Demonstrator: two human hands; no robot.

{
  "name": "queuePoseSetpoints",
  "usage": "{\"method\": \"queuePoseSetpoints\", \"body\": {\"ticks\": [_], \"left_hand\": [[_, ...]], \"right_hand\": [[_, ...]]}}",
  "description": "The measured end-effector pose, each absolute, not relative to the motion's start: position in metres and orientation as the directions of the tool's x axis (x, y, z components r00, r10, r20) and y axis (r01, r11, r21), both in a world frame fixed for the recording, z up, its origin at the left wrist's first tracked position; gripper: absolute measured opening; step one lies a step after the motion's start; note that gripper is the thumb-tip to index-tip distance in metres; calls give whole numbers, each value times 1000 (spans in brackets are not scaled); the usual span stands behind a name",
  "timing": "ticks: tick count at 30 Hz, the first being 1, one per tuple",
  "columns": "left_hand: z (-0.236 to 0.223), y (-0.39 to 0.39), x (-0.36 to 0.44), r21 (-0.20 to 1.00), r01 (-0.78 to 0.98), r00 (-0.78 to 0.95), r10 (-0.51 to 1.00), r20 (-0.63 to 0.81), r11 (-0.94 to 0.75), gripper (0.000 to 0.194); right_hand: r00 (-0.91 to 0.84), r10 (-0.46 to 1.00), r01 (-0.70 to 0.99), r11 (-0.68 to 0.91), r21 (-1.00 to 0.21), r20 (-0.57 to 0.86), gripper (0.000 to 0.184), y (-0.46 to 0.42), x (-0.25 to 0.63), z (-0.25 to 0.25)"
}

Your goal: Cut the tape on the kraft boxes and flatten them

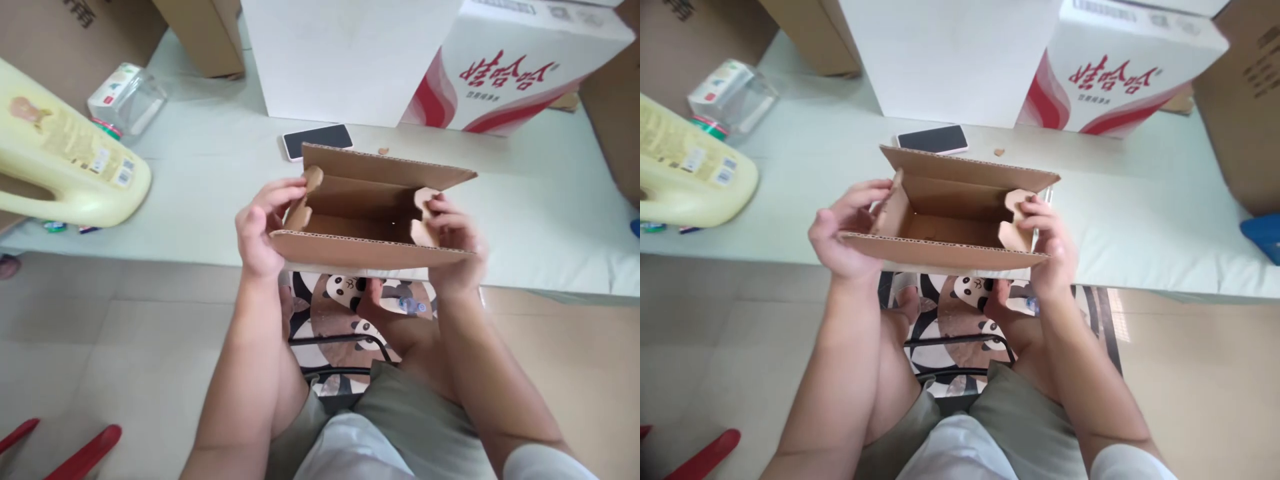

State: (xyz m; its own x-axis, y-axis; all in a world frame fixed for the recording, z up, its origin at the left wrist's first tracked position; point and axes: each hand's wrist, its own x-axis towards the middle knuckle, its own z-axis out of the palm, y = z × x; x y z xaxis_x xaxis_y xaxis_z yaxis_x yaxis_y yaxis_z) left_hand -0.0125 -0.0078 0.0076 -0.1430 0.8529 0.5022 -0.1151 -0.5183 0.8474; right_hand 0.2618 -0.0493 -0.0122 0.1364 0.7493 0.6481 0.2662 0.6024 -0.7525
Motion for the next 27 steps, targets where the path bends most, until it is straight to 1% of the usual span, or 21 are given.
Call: {"method": "queuePoseSetpoints", "body": {"ticks": [2, 4, 5, 7, 8, 10, 12, 13, 14, 15, 18, 19, 20, 23, 25, 27], "left_hand": [[7, -4, -15, 848, -19, -41, 848, 528, -529, 70], [6, 0, -17, 831, 44, 30, 833, 553, -554, 82], [5, 2, -18, 819, 55, 44, 820, 570, -572, 88], [1, 4, -19, 785, 59, 54, 787, 615, -617, 93], [0, 4, -19, 769, 62, 59, 772, 633, -636, 89], [-3, 4, -19, 761, 73, 63, 764, 642, -645, 66], [-5, 3, -18, 789, 53, 59, 790, 610, -613, 40], [-6, 2, -18, 814, 14, 47, 814, 580, -581, 34], [-6, 1, -19, 839, -41, 38, 839, 543, -542, 35], [-7, 1, -19, 860, -104, 37, 863, 505, -499, 42], [-8, 0, -22, 887, -245, 77, 904, 420, -392, 73], [-8, 0, -23, 891, -271, 97, 911, 402, -364, 79], [-7, -1, -23, 895, -291, 114, 917, 382, -337, 82], [-2, -5, -21, 912, -318, 125, 942, 312, -260, 77], [1, -7, -18, 917, -308, 93, 951, 295, -254, 75], [3, -7, -16, 920, -276, 59, 950, 306, -279, 68]], "right_hand": [[50, 778, 288, 589, -755, 626, 59, -51, 267, -17], [6, 761, 290, 620, -729, 649, 72, -53, 268, -21], [6, 753, 283, 629, -724, 658, 73, -55, 267, -21], [40, 763, 270, 614, -742, 646, 63, -57, 262, -20], [76, 773, 261, 594, -761, 630, 55, -58, 259, -19], [161, 795, 215, 550, -807, 585, 40, -59, 252, -16], [221, 814, 153, 515, -844, 537, 38, -59, 246, -13], [240, 820, 129, 503, -855, 519, 40, -59, 244, -12], [253, 824, 113, 496, -861, 508, 44, -58, 242, -11], [260, 823, 105, 495, -862, 504, 48, -58, 242, -11], [239, 818, 120, 510, -852, 523, 61, -55, 243, -10], [212, 824, 129, 509, -851, 525, 64, -54, 245, -10], [180, 833, 138, 505, -852, 523, 67, -53, 247, -10], [119, 852, 175, 488, -855, 510, 71, -50, 252, -12], [129, 840, 213, 496, -842, 527, 72, -48, 254, -14], [146, 819, 249, 512, -822, 554, 67, -48, 255, -16]]}}
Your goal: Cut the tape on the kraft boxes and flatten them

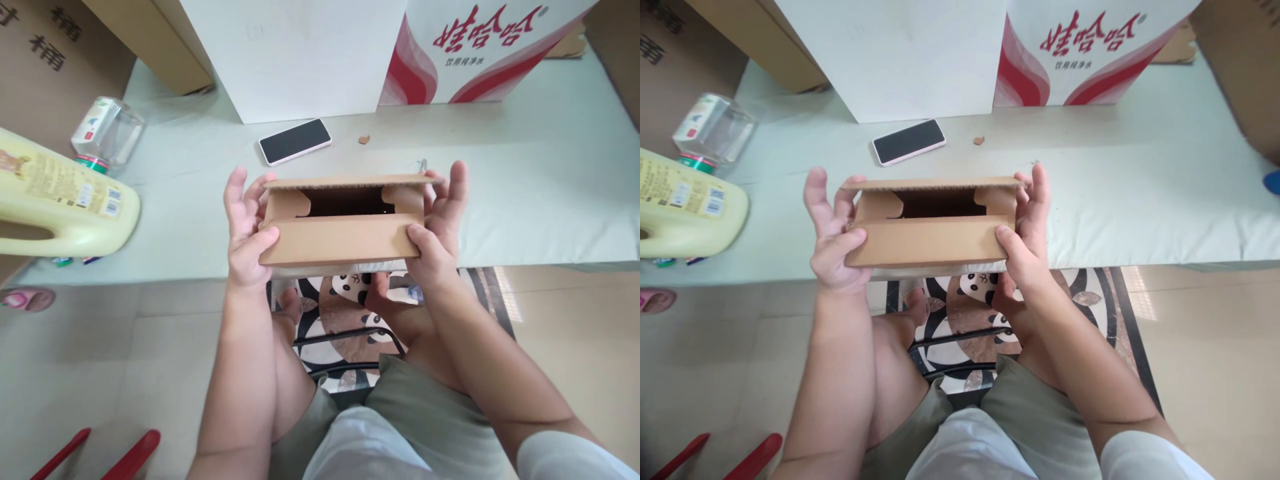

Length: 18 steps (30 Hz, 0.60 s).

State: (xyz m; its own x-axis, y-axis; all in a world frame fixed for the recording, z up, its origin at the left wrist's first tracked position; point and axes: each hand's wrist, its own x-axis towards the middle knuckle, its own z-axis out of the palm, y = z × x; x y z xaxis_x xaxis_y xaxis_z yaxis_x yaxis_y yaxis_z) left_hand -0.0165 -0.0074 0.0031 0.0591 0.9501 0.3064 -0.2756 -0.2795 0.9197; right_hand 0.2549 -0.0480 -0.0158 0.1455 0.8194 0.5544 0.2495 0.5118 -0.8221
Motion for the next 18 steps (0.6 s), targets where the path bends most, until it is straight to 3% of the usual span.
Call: {"method": "queuePoseSetpoints", "body": {"ticks": [5, 18], "left_hand": [[3, -7, -16, 930, -136, 34, 937, 348, -340, 35], [6, -9, -8, 946, -217, -9, 969, 245, -242, 32]], "right_hand": [[190, 798, 367, 482, -795, 572, 31, -52, 251, -17], [202, 843, 316, 426, -847, 499, 34, -52, 245, -16]]}}
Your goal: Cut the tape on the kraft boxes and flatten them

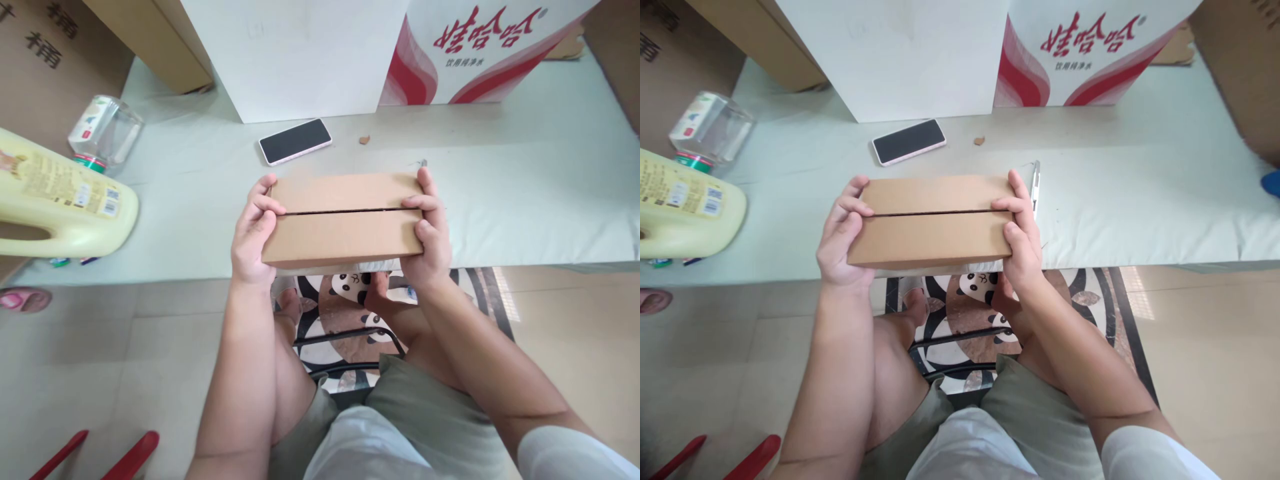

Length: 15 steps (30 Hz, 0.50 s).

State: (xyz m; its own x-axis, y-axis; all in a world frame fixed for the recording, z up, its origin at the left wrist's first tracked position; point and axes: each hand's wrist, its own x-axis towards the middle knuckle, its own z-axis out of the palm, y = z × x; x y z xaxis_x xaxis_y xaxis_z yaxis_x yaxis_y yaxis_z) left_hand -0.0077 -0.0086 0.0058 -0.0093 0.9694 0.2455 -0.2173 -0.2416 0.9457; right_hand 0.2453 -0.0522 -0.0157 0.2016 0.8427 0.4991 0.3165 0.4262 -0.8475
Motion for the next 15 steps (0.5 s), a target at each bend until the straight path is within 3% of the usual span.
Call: {"method": "queuePoseSetpoints", "body": {"ticks": [4, 9, 15], "left_hand": [[5, -10, -2, 928, -211, -69, 952, 299, -307, 36], [7, -8, -2, 938, -246, -74, 970, 233, -244, 35], [7, -6, -6, 944, -277, -63, 984, 169, -180, 32]], "right_hand": [[203, 832, 298, 450, -842, 517, 39, -51, 243, -19], [219, 828, 301, 445, -843, 516, 43, -50, 245, -23], [225, 816, 319, 454, -832, 532, 32, -46, 251, -26]]}}
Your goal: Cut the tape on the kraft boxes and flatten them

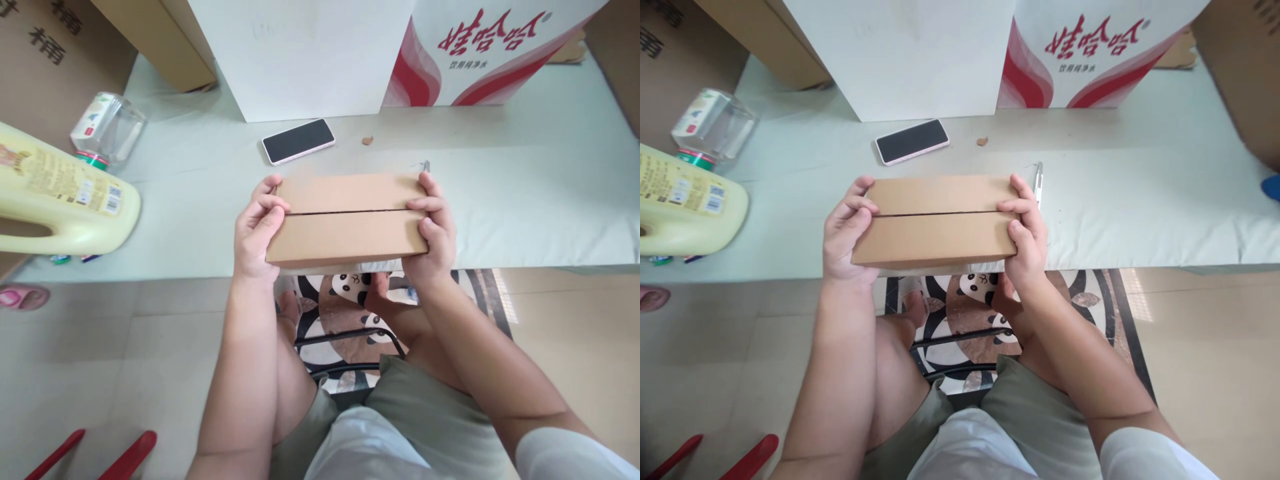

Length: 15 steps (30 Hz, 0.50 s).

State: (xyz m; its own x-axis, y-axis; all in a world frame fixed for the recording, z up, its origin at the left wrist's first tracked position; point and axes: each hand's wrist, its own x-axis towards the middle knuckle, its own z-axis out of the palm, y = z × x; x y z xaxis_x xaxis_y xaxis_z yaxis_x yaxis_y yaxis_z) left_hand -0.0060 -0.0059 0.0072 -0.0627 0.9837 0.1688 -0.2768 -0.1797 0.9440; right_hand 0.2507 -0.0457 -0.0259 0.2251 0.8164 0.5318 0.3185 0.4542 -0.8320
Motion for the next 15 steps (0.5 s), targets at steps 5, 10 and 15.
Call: {"method": "queuePoseSetpoints", "body": {"ticks": [5, 10, 15], "left_hand": [[5, -3, -8, 928, -329, -43, 984, 171, -176, 33], [4, -1, -13, 956, -206, -24, 977, 210, -210, 19], [2, 2, -19, 952, -175, -73, 968, 242, -251, 10]], "right_hand": [[238, 805, 309, 468, -828, 544, 31, -45, 249, -24], [221, 816, 302, 464, -833, 534, 36, -48, 248, -26], [130, 836, 247, 494, -834, 533, 69, -45, 252, -35]]}}
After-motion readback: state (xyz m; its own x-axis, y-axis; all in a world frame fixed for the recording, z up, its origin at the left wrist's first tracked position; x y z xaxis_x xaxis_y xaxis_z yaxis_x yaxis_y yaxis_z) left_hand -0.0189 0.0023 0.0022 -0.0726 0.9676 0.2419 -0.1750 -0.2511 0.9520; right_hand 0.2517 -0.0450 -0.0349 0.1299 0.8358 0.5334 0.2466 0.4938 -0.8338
